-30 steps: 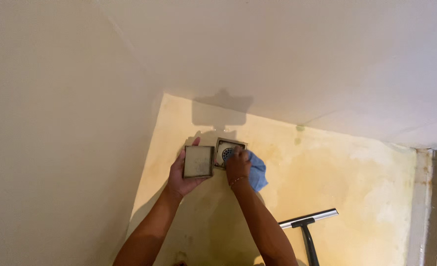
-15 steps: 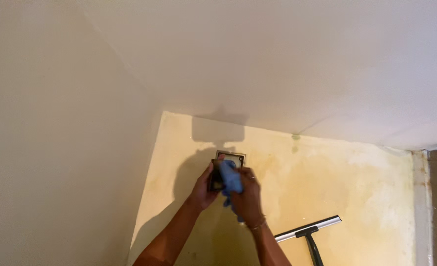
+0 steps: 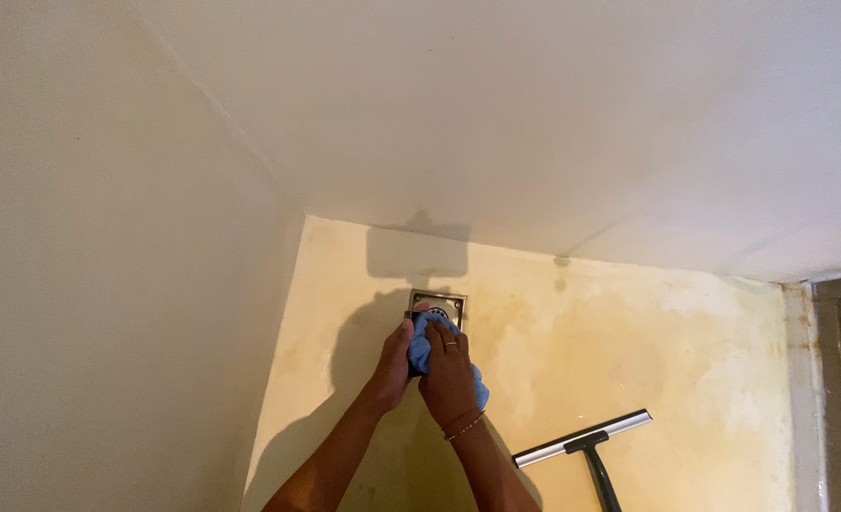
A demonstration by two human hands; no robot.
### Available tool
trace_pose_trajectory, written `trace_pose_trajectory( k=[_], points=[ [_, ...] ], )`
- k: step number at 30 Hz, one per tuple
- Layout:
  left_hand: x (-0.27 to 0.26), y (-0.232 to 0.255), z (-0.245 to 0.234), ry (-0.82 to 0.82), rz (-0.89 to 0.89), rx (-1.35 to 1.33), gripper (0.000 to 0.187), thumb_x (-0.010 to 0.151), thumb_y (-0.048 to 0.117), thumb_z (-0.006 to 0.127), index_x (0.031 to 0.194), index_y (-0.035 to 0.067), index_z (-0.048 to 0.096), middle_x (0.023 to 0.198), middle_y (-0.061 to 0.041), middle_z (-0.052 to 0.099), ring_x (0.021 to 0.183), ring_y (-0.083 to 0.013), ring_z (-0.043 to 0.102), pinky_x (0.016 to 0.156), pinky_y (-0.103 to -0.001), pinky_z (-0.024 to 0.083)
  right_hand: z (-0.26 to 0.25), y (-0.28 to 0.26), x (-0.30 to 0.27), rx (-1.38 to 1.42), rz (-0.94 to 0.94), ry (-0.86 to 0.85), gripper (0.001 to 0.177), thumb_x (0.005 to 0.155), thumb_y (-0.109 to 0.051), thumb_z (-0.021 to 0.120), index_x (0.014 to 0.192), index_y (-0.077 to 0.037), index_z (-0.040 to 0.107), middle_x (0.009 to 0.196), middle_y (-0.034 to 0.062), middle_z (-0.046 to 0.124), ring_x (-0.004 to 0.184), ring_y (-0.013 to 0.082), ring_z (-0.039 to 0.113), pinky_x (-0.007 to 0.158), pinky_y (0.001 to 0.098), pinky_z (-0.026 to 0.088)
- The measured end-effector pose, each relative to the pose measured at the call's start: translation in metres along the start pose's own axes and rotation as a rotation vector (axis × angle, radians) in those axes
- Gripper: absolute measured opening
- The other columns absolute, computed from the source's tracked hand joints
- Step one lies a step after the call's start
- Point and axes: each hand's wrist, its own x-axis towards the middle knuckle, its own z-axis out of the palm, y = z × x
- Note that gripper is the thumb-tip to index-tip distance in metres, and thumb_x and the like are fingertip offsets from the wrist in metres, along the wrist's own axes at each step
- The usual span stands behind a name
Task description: The person wipes the shower door frame and shower fixtures with a blue cloth, and uses a squeegee to clear water from the glass and the floor toward the drain.
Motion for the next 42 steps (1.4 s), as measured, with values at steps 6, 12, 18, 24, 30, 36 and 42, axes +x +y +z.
trace_pose_trajectory(
  k=[6,12,18,24,30,36,42],
  points=[
    [0.015,-0.03,-0.019,-0.033,0.155,0.117,0.066,0.109,0.051,0.038,0.159,0.009,0.04,0.124,-0.01,0.06,0.11,-0.0183,0.06,0.096,-0.034,0.051,0.001,0.004,-0.011,-0.023,-0.024,-0.029,0.063,0.065,0.007,0.066,0.127,0.005,0.054,0.128,0.022,0.06,0.109,0.0423,0.054,0.097,0.0494,0.049],
    [0.012,-0.022,-0.014,0.007,0.543,0.824,0.062,0.117,0.042,0.035,0.166,0.004,0.031,0.16,-0.016,0.042,0.142,-0.0252,0.039,0.113,-0.038,0.032,-0.016,0.003,-0.002,0.24,0.273,-0.186,0.047,0.076,-0.001,0.068,0.121,0.005,0.058,0.103,0.0218,0.071,0.094,0.038,0.067,0.083,0.0429,0.056],
    [0.003,0.0,-0.005,-0.08,0.345,0.712,0.068,0.108,0.048,0.038,0.163,0.009,0.035,0.132,-0.015,0.066,0.118,-0.0253,0.06,0.109,-0.036,0.044,0.011,0.05,0.003,1.036,0.457,-0.291,0.035,0.079,0.006,0.058,0.113,0.006,0.068,0.098,0.0126,0.074,0.085,0.0185,0.069,0.074,0.0316,0.058],
    [0.005,0.016,-0.015,-0.171,0.157,0.328,0.073,0.102,0.058,0.026,0.16,0.013,0.033,0.147,-0.006,0.055,0.127,-0.0217,0.063,0.106,-0.037,0.053,-0.016,0.095,-0.01,1.206,0.464,-0.515,0.05,0.074,0.01,0.059,0.123,0.003,0.066,0.104,0.0072,0.072,0.092,0.0166,0.067,0.082,0.0289,0.056],
    [0.004,0.033,-0.027,-0.316,0.017,-0.03,0.073,0.103,0.057,0.038,0.162,0.016,0.03,0.147,-0.009,0.053,0.129,-0.0252,0.059,0.105,-0.038,0.049,-0.114,0.161,-0.031,0.891,0.467,-0.23,0.053,0.072,0.007,0.062,0.124,-0.002,0.068,0.108,0.0097,0.075,0.098,0.0189,0.07,0.087,0.034,0.057],
    [0.024,0.019,-0.022,-0.047,0.063,0.651,0.073,0.107,0.058,0.031,0.168,0.019,0.026,0.163,-0.002,0.031,0.142,-0.019,0.035,0.111,-0.038,0.034,-0.114,0.152,-0.044,-0.289,0.626,0.246,0.039,0.077,-0.008,0.07,0.114,-0.015,0.078,0.112,0.0199,0.074,0.1,0.04,0.07,0.086,0.0482,0.057],
    [0.06,-0.013,0.021,0.303,-0.234,1.347,0.077,0.089,0.062,0.063,0.156,0.035,0.037,0.144,-0.027,0.036,0.128,-0.0468,0.042,0.098,-0.06,0.048,-0.124,0.129,-0.038,-0.039,0.65,0.254,0.039,0.076,-0.007,0.065,0.112,-0.014,0.077,0.102,0.0205,0.075,0.096,0.043,0.07,0.083,0.0501,0.056]
  ],
)
